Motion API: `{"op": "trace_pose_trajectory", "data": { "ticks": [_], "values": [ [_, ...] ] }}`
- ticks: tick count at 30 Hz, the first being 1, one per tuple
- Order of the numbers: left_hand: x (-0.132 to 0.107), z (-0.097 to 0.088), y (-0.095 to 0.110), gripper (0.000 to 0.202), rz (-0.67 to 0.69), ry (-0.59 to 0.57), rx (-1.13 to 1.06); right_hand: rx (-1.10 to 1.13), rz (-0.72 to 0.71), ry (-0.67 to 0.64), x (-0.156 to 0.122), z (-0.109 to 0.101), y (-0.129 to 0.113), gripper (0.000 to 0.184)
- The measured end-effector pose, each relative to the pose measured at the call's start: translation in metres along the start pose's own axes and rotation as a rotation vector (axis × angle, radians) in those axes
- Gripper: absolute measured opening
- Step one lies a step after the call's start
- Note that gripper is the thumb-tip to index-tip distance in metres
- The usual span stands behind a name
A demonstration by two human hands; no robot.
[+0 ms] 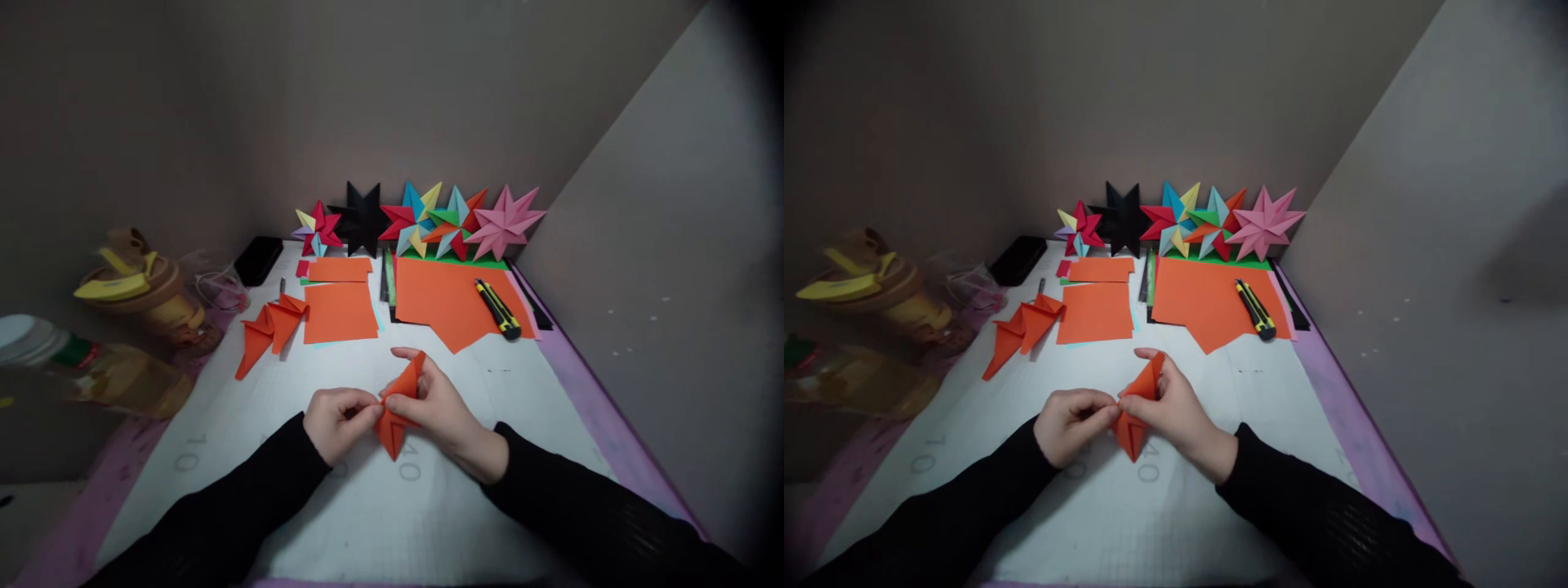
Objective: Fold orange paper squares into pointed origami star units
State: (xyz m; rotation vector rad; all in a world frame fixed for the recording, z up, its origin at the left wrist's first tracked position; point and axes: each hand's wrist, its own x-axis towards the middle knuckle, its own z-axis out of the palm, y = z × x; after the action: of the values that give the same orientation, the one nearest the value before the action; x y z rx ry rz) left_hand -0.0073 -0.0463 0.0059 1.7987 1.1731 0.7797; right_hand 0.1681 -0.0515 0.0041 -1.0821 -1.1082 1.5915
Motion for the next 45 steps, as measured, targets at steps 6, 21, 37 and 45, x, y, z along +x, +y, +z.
{"op": "trace_pose_trajectory", "data": {
  "ticks": [6,21,37,45],
  "values": [
    [0.001,0.003,-0.001,0.023,-0.072,-0.076,-0.021,-0.005,0.009,0.118,0.001,-0.001,0.002,0.052],
    [0.002,0.007,-0.001,0.029,-0.159,-0.124,-0.042,0.036,-0.006,0.143,0.001,0.002,0.0,0.045],
    [0.003,0.0,-0.003,0.024,-0.113,0.102,-0.05,-0.139,0.009,0.033,0.002,0.001,0.005,0.05],
    [0.008,-0.009,-0.008,0.024,-0.199,0.18,-0.177,-0.101,-0.003,0.109,0.006,-0.009,0.009,0.05]
  ]
}}
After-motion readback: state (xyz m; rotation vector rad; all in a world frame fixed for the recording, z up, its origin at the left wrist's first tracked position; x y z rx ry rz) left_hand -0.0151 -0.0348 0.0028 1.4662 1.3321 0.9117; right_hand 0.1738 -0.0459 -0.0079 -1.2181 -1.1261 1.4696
